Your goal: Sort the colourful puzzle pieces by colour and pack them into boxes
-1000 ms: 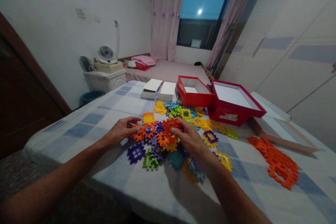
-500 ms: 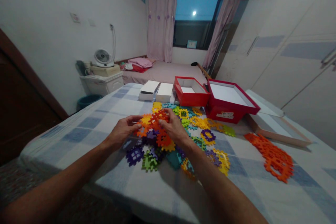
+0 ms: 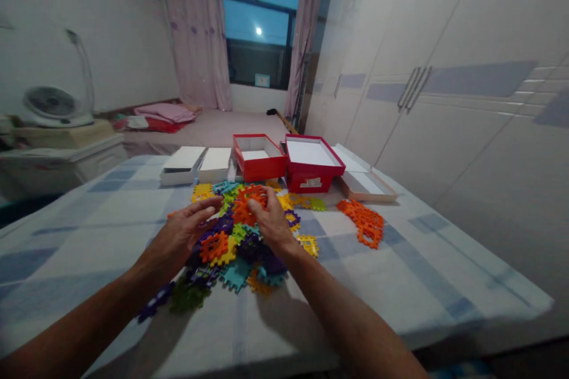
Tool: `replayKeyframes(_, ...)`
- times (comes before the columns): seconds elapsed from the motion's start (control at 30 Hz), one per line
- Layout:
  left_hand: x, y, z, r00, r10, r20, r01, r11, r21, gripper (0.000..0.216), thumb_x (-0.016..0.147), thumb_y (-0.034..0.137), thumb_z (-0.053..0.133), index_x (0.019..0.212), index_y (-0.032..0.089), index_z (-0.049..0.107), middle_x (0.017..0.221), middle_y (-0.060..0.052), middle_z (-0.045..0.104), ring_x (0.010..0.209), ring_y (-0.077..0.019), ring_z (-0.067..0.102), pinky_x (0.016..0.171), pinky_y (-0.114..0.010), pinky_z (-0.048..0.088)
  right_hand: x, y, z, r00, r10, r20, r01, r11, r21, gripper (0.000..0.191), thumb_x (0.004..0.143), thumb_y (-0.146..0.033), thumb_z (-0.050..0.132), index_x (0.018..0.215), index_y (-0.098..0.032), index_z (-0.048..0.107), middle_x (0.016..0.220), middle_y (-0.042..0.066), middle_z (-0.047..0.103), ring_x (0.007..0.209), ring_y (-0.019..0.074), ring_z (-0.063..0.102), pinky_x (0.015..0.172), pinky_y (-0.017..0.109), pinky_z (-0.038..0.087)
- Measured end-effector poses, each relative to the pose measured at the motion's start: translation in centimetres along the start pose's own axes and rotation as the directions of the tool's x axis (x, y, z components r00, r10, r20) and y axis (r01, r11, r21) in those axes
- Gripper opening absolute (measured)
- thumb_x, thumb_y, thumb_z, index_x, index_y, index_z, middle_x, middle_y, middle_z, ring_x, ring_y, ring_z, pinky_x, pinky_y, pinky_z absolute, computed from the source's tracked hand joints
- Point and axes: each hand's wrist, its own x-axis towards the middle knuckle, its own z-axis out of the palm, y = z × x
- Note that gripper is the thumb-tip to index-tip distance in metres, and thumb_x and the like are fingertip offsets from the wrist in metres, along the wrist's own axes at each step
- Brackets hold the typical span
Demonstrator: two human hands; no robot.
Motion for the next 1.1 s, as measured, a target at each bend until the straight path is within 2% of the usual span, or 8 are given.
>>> replayKeyframes(0.23, 1.9, -0.5, -4.0, 0.967, 0.14, -0.211, -0.058, 0.933, 0.354, 0.039, 0.07, 0.033, 0.056, 0.104, 0.017, 0.066, 0.112, -0.007, 0.065, 0.098, -0.0225, 0.06, 0.09, -0.038, 0.046, 0.4, 5.6, -17.5, 0.97, 0.057, -0.237, -0.202, 0.736, -0.646, 0.036, 0.072, -0.038, 0.05, 0.096, -0.014, 0.061, 0.093, 0.013, 0.065, 0.084, 0.0261, 0.061, 0.075, 0.04, 0.047)
replayKeyframes(0.33, 2.8, -0.9, -6.6, 0.951, 0.212, -0.226, -0.078, 0.87, 0.487, 0.039, 0.071, 0.031, 0.051, 0.102, 0.013, 0.065, 0.106, -0.009, 0.065, 0.093, -0.0211, 0.061, 0.087, -0.036, 0.048, 0.2, 7.5, -21.6, 0.976, 0.057, -0.211, -0.205, 0.573, -0.793, 0.035, 0.076, -0.037, 0.045, 0.098, -0.015, 0.062, 0.094, 0.016, 0.065, 0.087, 0.0313, 0.061, 0.076, 0.046, 0.046)
replayKeyframes(0.4, 3.1, -1.4, -8.1, 0.954, 0.249, -0.169, -0.093, 0.778, 0.622, 0.036, 0.073, 0.031, 0.049, 0.099, 0.013, 0.066, 0.102, -0.009, 0.065, 0.092, -0.0205, 0.061, 0.087, -0.035, 0.048, 0.3, 7.9, -22.0, 0.973, -0.095, -0.211, -0.154, 0.412, -0.898, 0.038, 0.08, -0.039, 0.043, 0.103, -0.016, 0.062, 0.104, 0.021, 0.061, 0.104, 0.0385, 0.055, 0.085, 0.052, 0.041)
replayKeyframes(0.47, 3.1, -2.2, -9.0, 0.96, 0.272, -0.072, -0.121, 0.63, 0.767, 0.033, 0.076, 0.032, 0.047, 0.096, 0.014, 0.067, 0.102, -0.009, 0.064, 0.093, -0.0209, 0.06, 0.09, -0.036, 0.047, 0.3, 7.3, -20.3, 0.963, -0.204, -0.173, -0.089, 0.366, -0.926, 0.04, 0.083, -0.04, 0.041, 0.106, -0.015, 0.061, 0.109, 0.023, 0.058, 0.11, 0.0414, 0.05, 0.089, 0.055, 0.038)
replayKeyframes(0.6, 3.0, -4.1, -9.5, 0.952, 0.291, 0.095, -0.198, 0.349, 0.916, 0.04, 0.078, 0.041, 0.052, 0.108, 0.018, 0.065, 0.115, -0.01, 0.06, 0.111, -0.0258, 0.052, 0.1, -0.04, 0.038, -0.3, 4.2, -11.7, 0.981, -0.138, 0.14, 0.196, 0.673, -0.713, 0.037, 0.083, -0.04, 0.046, 0.108, -0.017, 0.061, 0.113, 0.015, 0.059, 0.103, 0.0302, 0.057, 0.09, 0.045, 0.044)
replayKeyframes(0.8, 3.7, -5.6, -9.8, 0.963, 0.247, 0.105, -0.181, 0.312, 0.932, 0.042, 0.078, 0.039, 0.052, 0.111, 0.014, 0.062, 0.108, -0.012, 0.062, 0.101, -0.0255, 0.057, 0.091, -0.038, 0.044, -1.9, 1.0, 1.6, 0.783, -0.093, 0.615, 0.476, 0.726, -0.496, 0.046, 0.084, -0.043, 0.056, 0.125, -0.022, 0.054, 0.125, 0.009, 0.054, 0.115, 0.0245, 0.048, 0.098, 0.041, 0.038)
replayKeyframes(0.9, 3.8, -5.7, -10.3, 0.955, 0.288, 0.067, -0.169, 0.347, 0.922, 0.042, 0.076, 0.036, 0.053, 0.11, 0.013, 0.063, 0.105, -0.012, 0.063, 0.098, -0.0251, 0.057, 0.091, -0.039, 0.044, -1.7, 1.4, 4.0, 0.752, -0.071, 0.656, 0.525, 0.666, -0.53, 0.044, 0.079, -0.036, 0.062, 0.12, -0.019, 0.058, 0.117, 0.011, 0.058, 0.108, 0.0254, 0.049, 0.093, 0.041, 0.038)
replayKeyframes(1.1, 3.7, -5.4, -10.7, 0.931, 0.346, -0.12, -0.024, 0.384, 0.923, 0.048, 0.071, 0.03, 0.054, 0.115, 0.013, 0.062, 0.106, -0.012, 0.059, 0.1, -0.0255, 0.056, 0.091, -0.037, 0.044, -0.8, 2.3, 3.4, 0.82, -0.064, 0.569, 0.448, 0.69, -0.568, 0.025, 0.082, -0.017, 0.051, 0.104, -0.016, 0.063, 0.093, 0.008, 0.059, 0.088, 0.0188, 0.053, 0.08, 0.031, 0.04)
